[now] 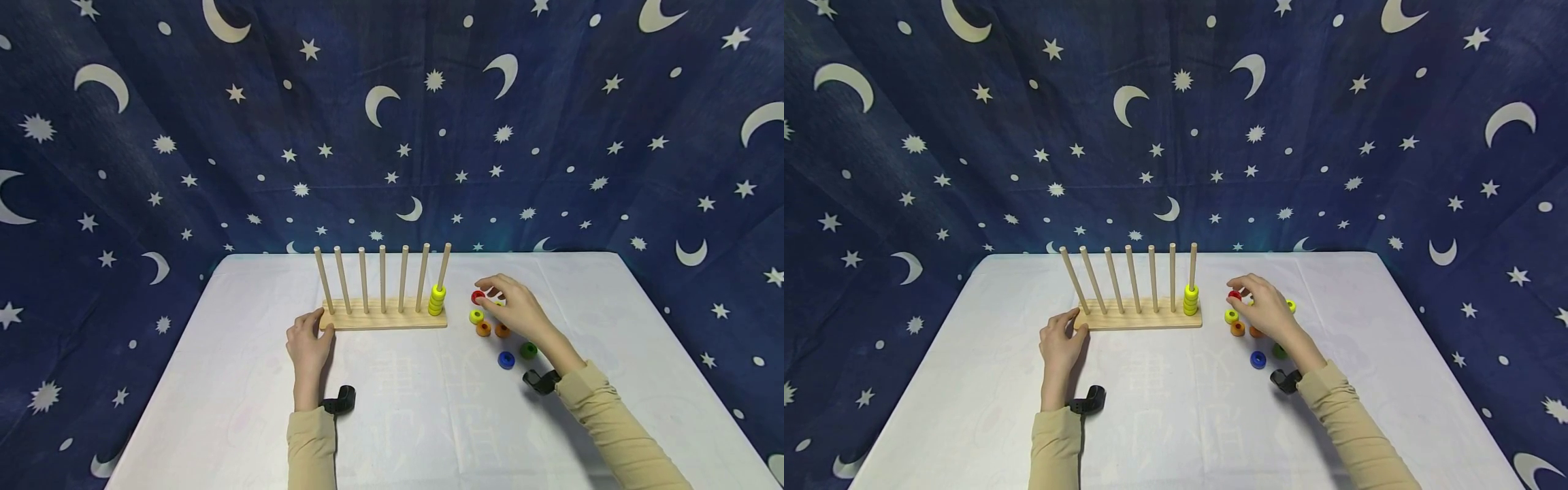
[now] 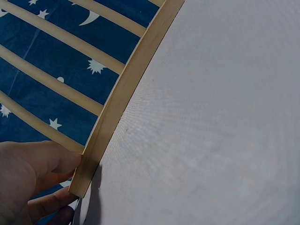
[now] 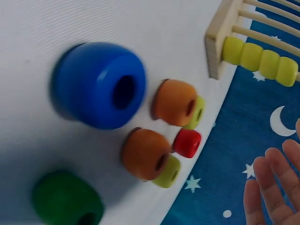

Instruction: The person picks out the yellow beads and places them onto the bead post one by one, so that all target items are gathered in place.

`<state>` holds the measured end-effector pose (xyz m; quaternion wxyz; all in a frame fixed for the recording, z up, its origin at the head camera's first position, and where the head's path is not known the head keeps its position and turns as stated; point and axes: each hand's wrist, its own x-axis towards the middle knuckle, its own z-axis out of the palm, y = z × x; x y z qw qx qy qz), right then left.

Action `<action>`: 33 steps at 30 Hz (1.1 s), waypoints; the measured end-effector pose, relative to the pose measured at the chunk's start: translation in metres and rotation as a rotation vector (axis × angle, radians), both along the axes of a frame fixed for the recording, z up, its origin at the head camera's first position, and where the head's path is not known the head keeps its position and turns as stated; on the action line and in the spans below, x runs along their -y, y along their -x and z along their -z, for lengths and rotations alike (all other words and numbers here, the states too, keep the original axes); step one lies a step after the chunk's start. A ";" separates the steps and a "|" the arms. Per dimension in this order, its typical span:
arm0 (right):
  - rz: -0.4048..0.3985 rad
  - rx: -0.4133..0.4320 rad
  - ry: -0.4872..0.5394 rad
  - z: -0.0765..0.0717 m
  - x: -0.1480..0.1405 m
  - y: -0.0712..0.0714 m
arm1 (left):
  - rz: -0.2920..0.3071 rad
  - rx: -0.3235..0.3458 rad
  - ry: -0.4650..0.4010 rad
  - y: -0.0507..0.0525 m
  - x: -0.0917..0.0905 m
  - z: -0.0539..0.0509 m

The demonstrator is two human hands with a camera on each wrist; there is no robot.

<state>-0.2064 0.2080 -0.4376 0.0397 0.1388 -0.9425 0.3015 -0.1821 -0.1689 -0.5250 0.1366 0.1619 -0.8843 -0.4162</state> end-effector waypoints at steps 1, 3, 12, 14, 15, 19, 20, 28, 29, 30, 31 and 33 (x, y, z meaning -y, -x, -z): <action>-0.001 0.009 -0.002 0.002 -0.001 0.000 | 0.000 0.000 0.000 0.000 0.000 0.000; -0.004 0.023 -0.007 0.006 -0.003 0.001 | 0.000 -0.002 0.001 0.000 0.000 0.000; -0.006 0.126 -0.008 0.027 -0.008 0.006 | 0.001 -0.009 -0.004 0.001 0.000 0.001; -0.009 0.135 -0.009 0.031 -0.008 0.007 | 0.000 -0.009 -0.004 0.001 0.000 0.001; -0.016 0.135 -0.016 0.033 -0.009 0.008 | -0.001 -0.009 -0.002 0.001 0.000 0.001; -0.017 0.167 -0.033 0.037 -0.009 0.010 | -0.002 -0.006 0.005 0.001 0.000 0.001; -0.015 0.179 -0.039 0.038 -0.009 0.010 | -0.002 -0.005 0.007 0.001 0.000 0.001; -0.003 0.191 -0.105 0.044 -0.006 0.013 | -0.004 -0.003 0.008 0.000 0.000 0.000; -0.003 0.196 -0.114 0.044 -0.005 0.013 | -0.005 -0.004 0.008 0.000 -0.001 0.000; -0.001 0.204 -0.123 0.045 -0.005 0.014 | -0.004 -0.007 0.009 0.000 -0.001 0.000; 0.004 0.214 -0.129 0.045 -0.004 0.014 | -0.003 -0.010 0.009 0.000 -0.001 0.000; 0.022 0.236 -0.140 0.046 -0.003 0.014 | -0.001 -0.014 0.008 0.000 -0.001 0.000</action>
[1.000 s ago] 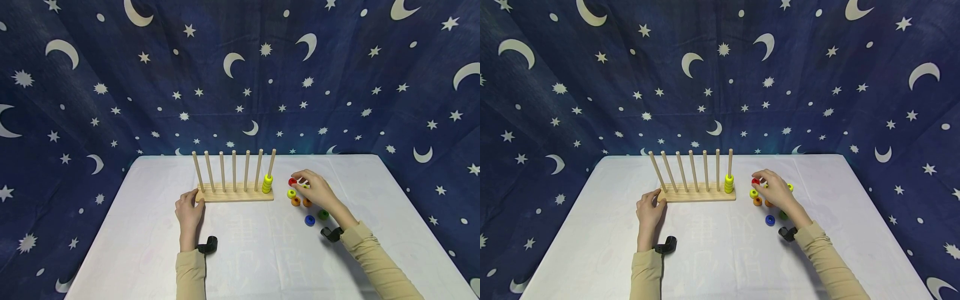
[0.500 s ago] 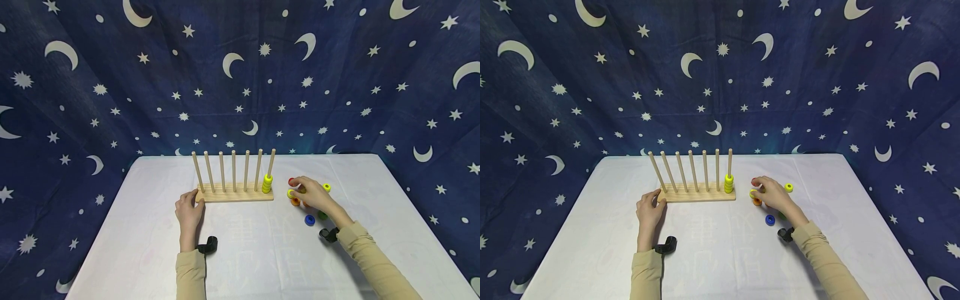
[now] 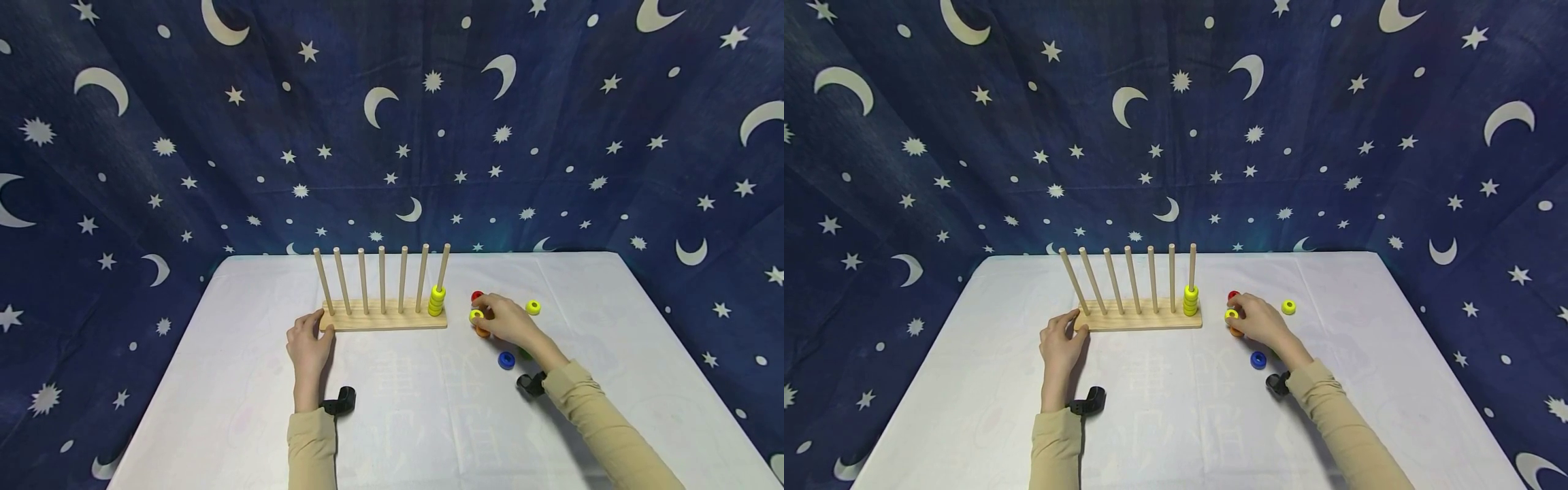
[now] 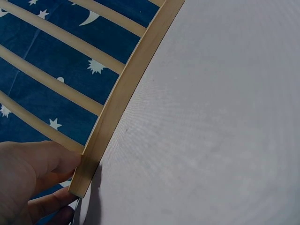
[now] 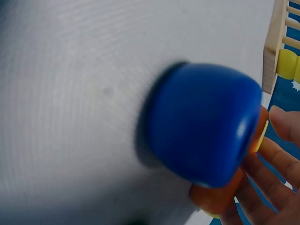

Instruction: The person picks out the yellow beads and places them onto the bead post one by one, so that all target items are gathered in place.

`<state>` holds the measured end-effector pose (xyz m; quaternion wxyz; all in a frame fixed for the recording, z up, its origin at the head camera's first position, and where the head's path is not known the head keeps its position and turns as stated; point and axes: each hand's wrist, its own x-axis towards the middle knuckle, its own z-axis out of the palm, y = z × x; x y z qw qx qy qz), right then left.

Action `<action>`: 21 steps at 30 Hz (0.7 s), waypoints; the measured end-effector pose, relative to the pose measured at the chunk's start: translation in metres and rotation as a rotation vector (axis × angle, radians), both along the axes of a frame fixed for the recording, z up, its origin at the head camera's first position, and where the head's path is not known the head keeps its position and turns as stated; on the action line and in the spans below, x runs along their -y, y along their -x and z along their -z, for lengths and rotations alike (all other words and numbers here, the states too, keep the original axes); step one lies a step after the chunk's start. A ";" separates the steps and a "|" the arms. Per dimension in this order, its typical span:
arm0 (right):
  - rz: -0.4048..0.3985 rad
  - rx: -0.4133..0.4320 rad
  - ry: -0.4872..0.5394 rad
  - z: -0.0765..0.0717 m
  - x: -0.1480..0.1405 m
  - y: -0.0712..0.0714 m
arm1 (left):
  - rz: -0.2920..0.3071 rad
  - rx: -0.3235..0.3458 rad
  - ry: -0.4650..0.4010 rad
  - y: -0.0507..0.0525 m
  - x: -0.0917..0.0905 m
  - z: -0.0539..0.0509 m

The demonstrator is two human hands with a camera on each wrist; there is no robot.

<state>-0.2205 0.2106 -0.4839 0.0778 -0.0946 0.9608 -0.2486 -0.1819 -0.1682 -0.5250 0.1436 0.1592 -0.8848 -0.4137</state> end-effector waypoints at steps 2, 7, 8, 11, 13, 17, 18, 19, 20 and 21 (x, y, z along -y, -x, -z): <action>0.011 0.011 -0.016 0.001 0.002 0.001 | 0.001 -0.004 -0.002 0.000 0.000 0.000; 0.039 0.017 -0.049 0.002 0.006 0.001 | 0.001 -0.011 -0.005 0.000 0.000 0.001; 0.044 0.016 -0.052 0.002 0.007 0.000 | 0.000 -0.012 -0.004 0.000 0.000 0.001; 0.051 0.009 -0.060 0.004 0.007 0.001 | -0.001 -0.011 -0.003 0.000 0.000 0.001; 0.051 -0.005 -0.067 0.005 0.007 0.001 | -0.001 -0.009 -0.002 0.001 0.000 0.001; 0.046 -0.038 -0.074 0.007 0.008 0.001 | -0.004 -0.003 -0.004 0.001 -0.001 0.001; 0.046 -0.046 -0.077 0.007 0.009 0.001 | -0.005 -0.002 -0.005 0.000 -0.001 0.000; 0.046 -0.050 -0.080 0.007 0.009 0.001 | -0.006 -0.002 -0.007 0.000 -0.001 0.000; 0.048 -0.050 -0.076 0.008 0.010 0.001 | -0.006 0.000 -0.009 0.000 -0.001 0.000; 0.048 -0.051 -0.074 0.008 0.010 0.001 | -0.006 0.001 -0.009 0.000 -0.001 0.000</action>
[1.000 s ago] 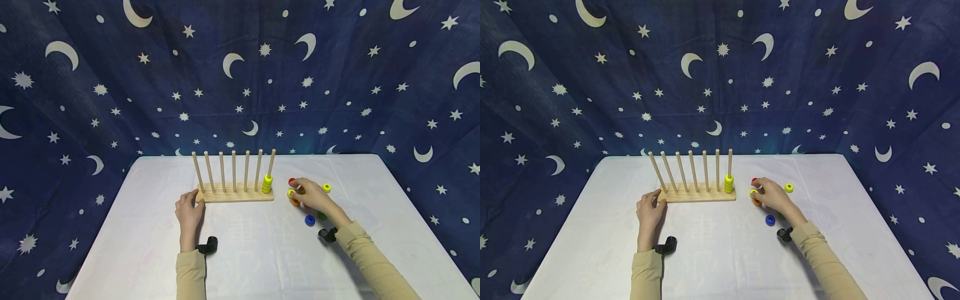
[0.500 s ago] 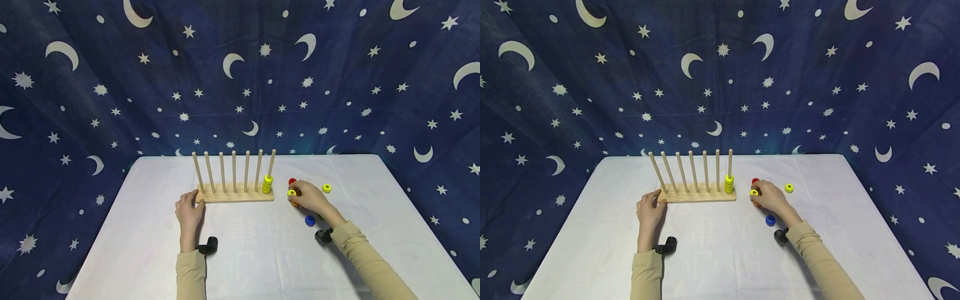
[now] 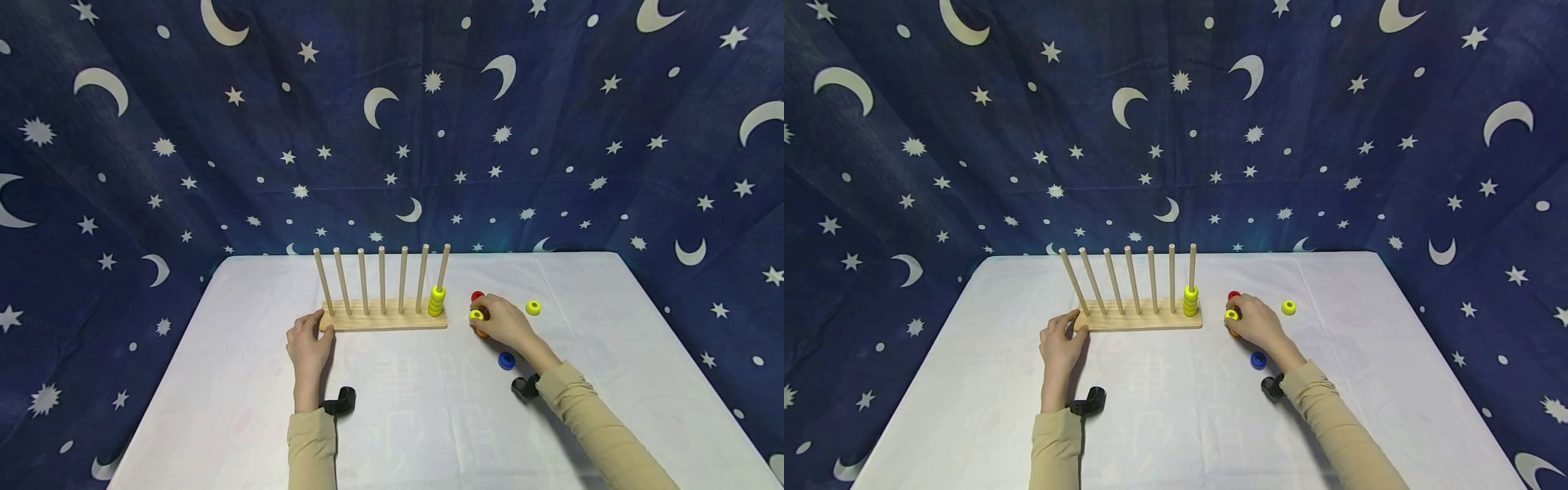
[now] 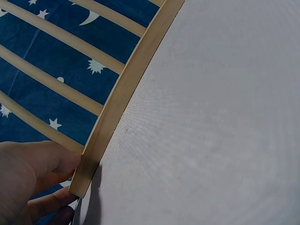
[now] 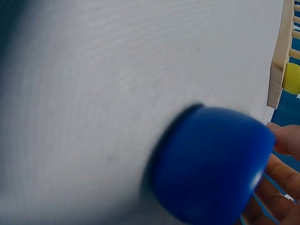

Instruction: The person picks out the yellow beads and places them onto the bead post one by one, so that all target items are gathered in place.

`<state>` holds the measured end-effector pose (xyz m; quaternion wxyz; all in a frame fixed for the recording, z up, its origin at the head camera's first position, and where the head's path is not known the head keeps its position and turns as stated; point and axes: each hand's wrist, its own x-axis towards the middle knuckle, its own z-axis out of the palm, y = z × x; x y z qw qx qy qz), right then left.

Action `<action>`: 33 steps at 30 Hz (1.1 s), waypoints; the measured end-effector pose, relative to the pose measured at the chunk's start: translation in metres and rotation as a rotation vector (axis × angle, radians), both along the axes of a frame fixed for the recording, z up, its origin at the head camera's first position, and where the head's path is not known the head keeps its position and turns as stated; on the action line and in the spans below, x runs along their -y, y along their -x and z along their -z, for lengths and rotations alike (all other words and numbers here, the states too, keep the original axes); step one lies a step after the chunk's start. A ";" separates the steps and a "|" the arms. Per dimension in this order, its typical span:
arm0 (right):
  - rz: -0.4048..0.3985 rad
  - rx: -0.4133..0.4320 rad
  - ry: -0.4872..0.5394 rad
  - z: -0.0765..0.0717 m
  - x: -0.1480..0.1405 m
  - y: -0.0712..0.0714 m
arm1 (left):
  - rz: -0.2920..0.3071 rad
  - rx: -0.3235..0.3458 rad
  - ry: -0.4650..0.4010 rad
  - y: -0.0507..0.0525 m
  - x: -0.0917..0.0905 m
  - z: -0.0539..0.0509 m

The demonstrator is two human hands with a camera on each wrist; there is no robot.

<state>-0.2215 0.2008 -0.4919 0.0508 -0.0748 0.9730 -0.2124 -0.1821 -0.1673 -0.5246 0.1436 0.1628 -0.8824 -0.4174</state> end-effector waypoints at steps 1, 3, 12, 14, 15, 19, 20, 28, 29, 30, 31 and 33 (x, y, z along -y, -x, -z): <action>0.003 0.003 0.005 0.000 0.001 0.000 | -0.001 0.001 -0.001 0.000 0.000 0.000; 0.007 0.009 0.017 0.001 0.002 0.000 | -0.002 0.002 -0.005 0.000 0.000 -0.001; 0.002 0.015 0.047 0.001 0.003 0.000 | -0.003 0.004 -0.001 0.001 0.000 0.000; -0.001 0.009 0.048 0.001 0.003 -0.001 | -0.003 0.005 -0.001 0.001 -0.001 0.000; -0.003 0.004 0.049 0.000 0.003 -0.001 | -0.002 0.004 -0.002 0.001 -0.001 0.000; 0.003 -0.016 0.061 -0.001 0.002 -0.003 | 0.003 0.001 -0.006 0.001 -0.001 0.000; 0.005 -0.024 0.065 -0.001 0.002 -0.004 | 0.005 -0.001 -0.007 0.001 -0.001 0.000; 0.020 -0.067 0.104 -0.007 0.004 -0.008 | 0.002 -0.003 -0.002 0.000 0.000 0.000; 0.019 -0.072 0.110 -0.009 0.005 -0.009 | 0.000 -0.005 -0.001 0.000 0.000 0.000; 0.021 -0.076 0.117 -0.010 0.005 -0.009 | 0.000 -0.005 0.001 0.000 0.001 0.000; 0.022 -0.080 0.124 -0.011 0.005 -0.010 | 0.001 -0.006 0.001 0.000 0.001 0.000; 0.022 -0.087 0.140 -0.013 0.006 -0.011 | 0.001 -0.007 0.004 -0.001 0.001 0.000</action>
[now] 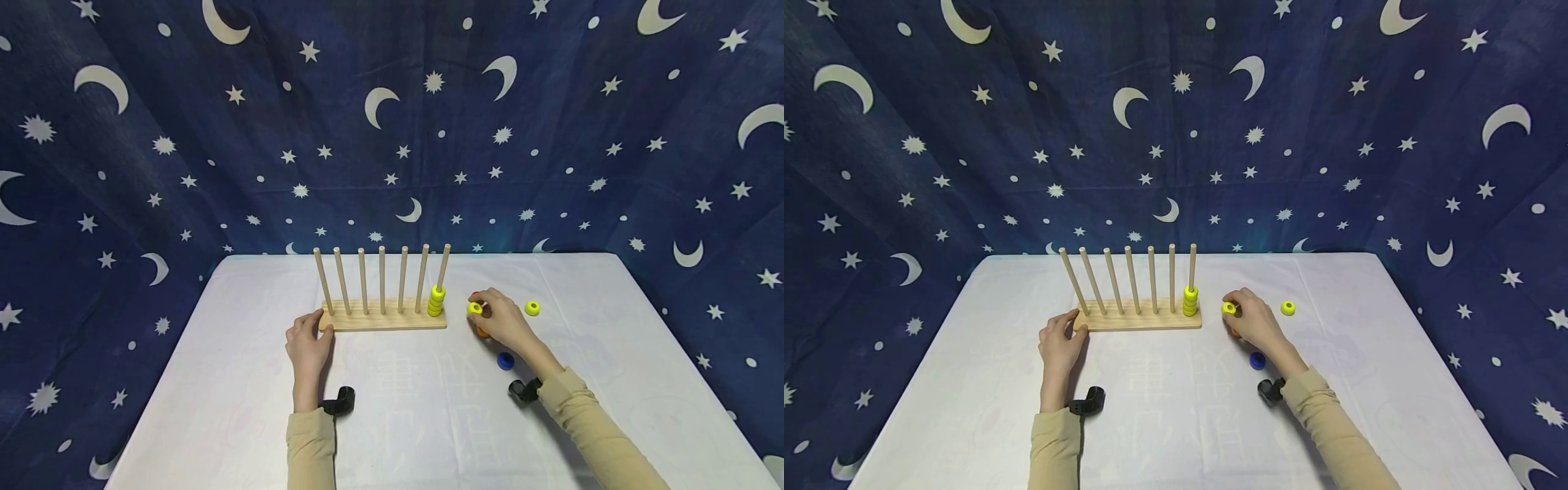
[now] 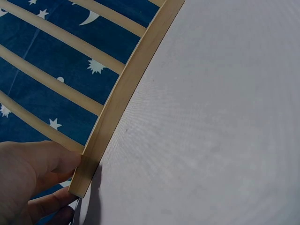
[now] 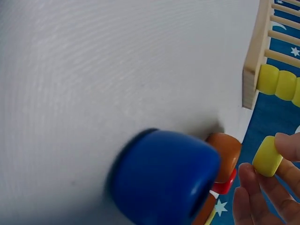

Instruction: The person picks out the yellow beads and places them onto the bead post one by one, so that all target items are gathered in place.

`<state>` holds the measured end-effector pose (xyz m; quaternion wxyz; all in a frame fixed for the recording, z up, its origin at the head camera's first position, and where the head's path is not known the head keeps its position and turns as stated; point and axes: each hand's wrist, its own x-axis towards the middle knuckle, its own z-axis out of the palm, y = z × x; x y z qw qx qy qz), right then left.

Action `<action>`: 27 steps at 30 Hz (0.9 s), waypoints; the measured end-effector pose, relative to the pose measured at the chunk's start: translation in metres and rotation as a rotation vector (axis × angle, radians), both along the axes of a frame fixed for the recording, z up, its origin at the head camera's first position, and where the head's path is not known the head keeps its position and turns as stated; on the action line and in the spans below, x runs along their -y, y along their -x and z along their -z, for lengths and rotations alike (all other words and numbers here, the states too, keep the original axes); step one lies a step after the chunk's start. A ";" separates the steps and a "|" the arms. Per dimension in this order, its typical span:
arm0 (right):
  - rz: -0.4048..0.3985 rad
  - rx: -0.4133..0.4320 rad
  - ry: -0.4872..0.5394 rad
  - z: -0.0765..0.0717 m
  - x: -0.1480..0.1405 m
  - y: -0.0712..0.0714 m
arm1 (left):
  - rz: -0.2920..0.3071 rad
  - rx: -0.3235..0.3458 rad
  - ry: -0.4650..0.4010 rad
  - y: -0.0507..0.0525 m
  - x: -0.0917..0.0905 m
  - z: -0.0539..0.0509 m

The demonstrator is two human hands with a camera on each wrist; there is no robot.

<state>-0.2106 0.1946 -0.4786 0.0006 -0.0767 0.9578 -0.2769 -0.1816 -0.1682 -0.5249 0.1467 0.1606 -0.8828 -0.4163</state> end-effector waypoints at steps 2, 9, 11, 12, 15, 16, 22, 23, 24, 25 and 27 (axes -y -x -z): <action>-0.003 -0.010 0.015 -0.002 0.000 -0.001 | 0.000 -0.002 0.001 0.000 0.000 0.000; -0.008 -0.048 0.069 -0.008 0.002 -0.006 | -0.005 -0.001 -0.003 0.001 0.000 0.000; -0.006 -0.062 0.084 -0.010 0.003 -0.007 | -0.004 -0.001 -0.003 0.001 0.000 0.001; -0.006 -0.067 0.091 -0.011 0.003 -0.007 | -0.003 -0.001 -0.003 0.000 0.000 0.001; 0.001 -0.074 0.103 -0.014 0.004 -0.007 | -0.001 0.000 -0.002 0.000 0.000 0.000; 0.002 -0.078 0.103 -0.014 0.004 -0.008 | -0.001 -0.001 -0.001 0.000 0.000 0.000; 0.026 -0.105 0.126 -0.020 0.007 -0.011 | 0.003 -0.004 -0.003 0.000 0.000 0.000; 0.030 -0.109 0.132 -0.021 0.008 -0.011 | 0.003 -0.003 -0.003 0.000 0.000 0.001; 0.030 -0.118 0.137 -0.022 0.008 -0.012 | 0.004 -0.004 -0.002 0.000 0.000 0.001; 0.029 -0.127 0.144 -0.023 0.009 -0.012 | 0.003 -0.003 -0.001 0.000 -0.001 0.001; 0.028 -0.141 0.152 -0.025 0.009 -0.013 | 0.003 -0.005 0.000 0.000 -0.001 0.001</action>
